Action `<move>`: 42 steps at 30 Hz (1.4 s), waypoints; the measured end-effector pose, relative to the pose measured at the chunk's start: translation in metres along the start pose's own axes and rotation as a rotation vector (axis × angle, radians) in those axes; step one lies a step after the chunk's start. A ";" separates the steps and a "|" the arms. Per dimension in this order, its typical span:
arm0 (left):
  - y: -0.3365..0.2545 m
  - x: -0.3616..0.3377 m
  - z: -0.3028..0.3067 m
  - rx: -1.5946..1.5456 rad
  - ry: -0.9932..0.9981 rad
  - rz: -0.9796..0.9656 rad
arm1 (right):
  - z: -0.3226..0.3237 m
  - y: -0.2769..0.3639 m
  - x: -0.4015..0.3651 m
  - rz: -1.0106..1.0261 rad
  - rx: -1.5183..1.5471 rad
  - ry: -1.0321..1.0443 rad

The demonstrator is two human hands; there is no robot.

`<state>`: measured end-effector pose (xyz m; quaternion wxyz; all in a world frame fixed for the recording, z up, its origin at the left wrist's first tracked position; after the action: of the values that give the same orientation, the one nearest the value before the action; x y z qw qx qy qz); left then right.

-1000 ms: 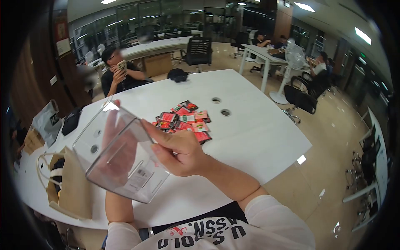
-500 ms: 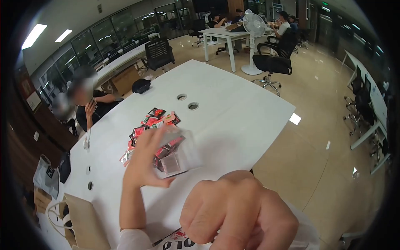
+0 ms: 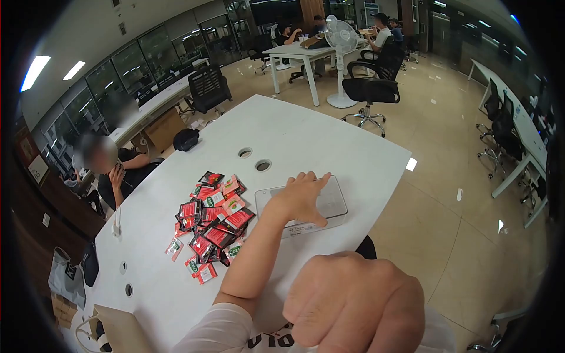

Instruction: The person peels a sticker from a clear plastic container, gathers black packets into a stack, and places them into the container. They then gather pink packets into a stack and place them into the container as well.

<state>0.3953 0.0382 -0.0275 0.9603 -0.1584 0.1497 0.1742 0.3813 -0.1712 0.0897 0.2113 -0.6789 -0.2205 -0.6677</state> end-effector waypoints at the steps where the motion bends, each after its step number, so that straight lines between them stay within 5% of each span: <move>1: 0.002 0.004 -0.002 0.002 0.006 0.003 | 0.002 -0.002 0.005 -0.034 -0.005 -0.002; 7: 0.008 0.021 -0.004 -0.021 0.019 -0.033 | -0.009 -0.018 0.012 -0.004 -0.071 -0.227; 13: 0.007 0.026 -0.007 -0.020 0.085 -0.026 | -0.003 -0.016 0.005 -0.166 -0.091 -0.088; 16: 0.007 0.026 -0.008 -0.032 0.087 -0.018 | 0.021 -0.006 0.008 -0.273 -0.021 0.182; 23: 0.010 0.024 -0.016 -0.037 0.059 0.000 | -0.009 -0.032 0.003 -0.071 -0.135 0.042; 31: 0.018 0.026 -0.017 -0.036 0.073 0.033 | 0.015 -0.016 0.013 -0.433 -0.079 0.345; 38: 0.018 0.026 -0.017 -0.048 0.077 0.025 | -0.005 -0.043 0.003 -0.065 -0.176 0.160; 42: 0.018 0.024 -0.015 -0.068 0.092 0.022 | 0.018 -0.039 0.003 -0.113 0.023 0.399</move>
<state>0.4059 0.0558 -0.0540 0.9445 -0.1971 0.1896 0.1820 0.3732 -0.1295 0.0923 0.2209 -0.5174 -0.2196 -0.7970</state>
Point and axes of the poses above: each hand's wrist, its own x-axis towards the middle knuckle, its own z-axis out of the back of the hand, y = z × x, the point moved 1 cm from there along x, towards the middle knuckle, and after that the axes turned 15 degrees about y, right-handed, at the moved point
